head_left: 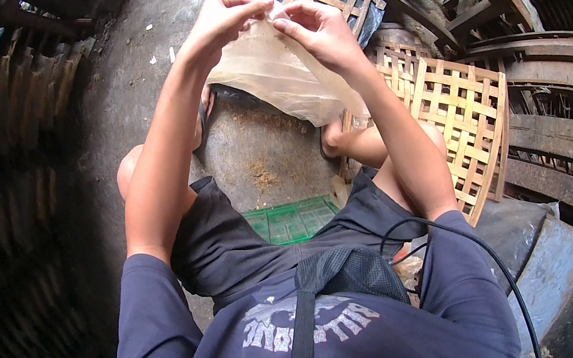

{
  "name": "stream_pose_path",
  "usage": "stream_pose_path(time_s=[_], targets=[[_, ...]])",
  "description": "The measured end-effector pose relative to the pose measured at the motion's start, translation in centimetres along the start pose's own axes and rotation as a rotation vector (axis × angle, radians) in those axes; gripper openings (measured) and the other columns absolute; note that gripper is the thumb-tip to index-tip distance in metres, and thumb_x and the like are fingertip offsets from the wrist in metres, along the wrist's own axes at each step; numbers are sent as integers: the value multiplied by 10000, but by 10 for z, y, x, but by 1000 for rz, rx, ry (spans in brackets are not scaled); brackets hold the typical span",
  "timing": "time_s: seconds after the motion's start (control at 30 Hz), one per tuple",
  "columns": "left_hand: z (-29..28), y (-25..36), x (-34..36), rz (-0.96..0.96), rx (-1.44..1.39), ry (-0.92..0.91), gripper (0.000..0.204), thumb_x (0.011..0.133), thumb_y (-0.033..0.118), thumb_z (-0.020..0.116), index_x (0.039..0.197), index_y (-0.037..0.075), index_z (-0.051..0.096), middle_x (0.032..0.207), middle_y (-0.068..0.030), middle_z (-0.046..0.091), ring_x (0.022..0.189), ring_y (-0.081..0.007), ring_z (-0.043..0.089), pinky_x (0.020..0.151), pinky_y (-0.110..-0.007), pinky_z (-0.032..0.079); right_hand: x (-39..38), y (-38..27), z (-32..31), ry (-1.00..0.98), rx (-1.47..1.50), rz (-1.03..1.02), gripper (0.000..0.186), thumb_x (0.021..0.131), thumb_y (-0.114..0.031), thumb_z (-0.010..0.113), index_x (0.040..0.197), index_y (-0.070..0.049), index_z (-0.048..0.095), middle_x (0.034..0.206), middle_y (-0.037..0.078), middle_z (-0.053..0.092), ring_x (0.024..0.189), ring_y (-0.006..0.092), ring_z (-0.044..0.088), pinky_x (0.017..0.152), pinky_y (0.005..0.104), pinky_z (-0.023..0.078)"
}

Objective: The person sits on the floor and wraps a translucent plastic sheet around a rectangular wooden lattice tray. They smooth the sheet over the tray, fold the edges, and place the wrapped tray on a stack. The person repeats this process with a second tray.

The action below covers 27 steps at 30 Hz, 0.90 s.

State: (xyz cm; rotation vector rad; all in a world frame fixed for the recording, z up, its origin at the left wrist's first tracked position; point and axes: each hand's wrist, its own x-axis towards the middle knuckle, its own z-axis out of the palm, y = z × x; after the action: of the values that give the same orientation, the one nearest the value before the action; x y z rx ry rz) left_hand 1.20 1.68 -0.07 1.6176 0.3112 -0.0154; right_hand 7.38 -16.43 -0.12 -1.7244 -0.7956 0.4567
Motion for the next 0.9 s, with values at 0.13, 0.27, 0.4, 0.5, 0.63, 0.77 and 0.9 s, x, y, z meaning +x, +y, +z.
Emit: stream_pose_path(time_s=[0.13,0.27,0.4,0.5,0.63,0.77,0.9], targets=[[-4,4,-3,14,-148,217,276,786,370,723,876,110,719,787,50,655,627,-10,439,521,-161,298,-11,5,15,-111,-563,48,176,788,-179,671,908,-51,676,784,158,675,755,318,670,692,390,524],[-19,7,-5,17,-129,325,245,808,315,707,941,112,729,819,36,689,599,0,420,481,-160,263,-25,36,20,-229,-674,121,238,778,-218,682,965,-74,655,833,151,681,773,322,673,729,421,522],[-2,6,-15,-5,-120,263,256,811,318,705,959,111,732,798,32,686,589,0,437,468,-169,275,-5,11,32,157,-338,-25,341,767,-281,743,1008,-59,646,785,136,698,738,213,697,647,314,547],[16,1,-19,30,-96,213,258,810,314,706,941,94,734,818,19,698,596,-4,452,491,-160,276,4,0,33,320,-283,-113,199,812,-205,695,922,-39,686,750,116,703,689,183,697,646,303,550],[12,-1,-14,52,-140,281,220,815,270,696,926,83,733,825,16,700,587,-4,433,485,-167,272,-1,21,32,132,-267,52,162,807,-157,653,904,-38,706,791,149,701,754,210,702,698,333,546],[-2,4,-13,80,-218,419,201,790,265,709,864,81,736,806,29,699,557,-16,374,491,-178,295,-9,51,25,-458,-731,428,287,761,-226,673,987,-52,702,898,171,699,835,268,692,748,385,530],[5,5,-18,49,-171,351,196,785,248,713,849,64,734,788,16,699,604,-19,449,535,-185,357,-2,41,28,-194,-224,223,395,784,-305,708,1093,-62,672,934,139,707,813,189,686,741,335,529]])
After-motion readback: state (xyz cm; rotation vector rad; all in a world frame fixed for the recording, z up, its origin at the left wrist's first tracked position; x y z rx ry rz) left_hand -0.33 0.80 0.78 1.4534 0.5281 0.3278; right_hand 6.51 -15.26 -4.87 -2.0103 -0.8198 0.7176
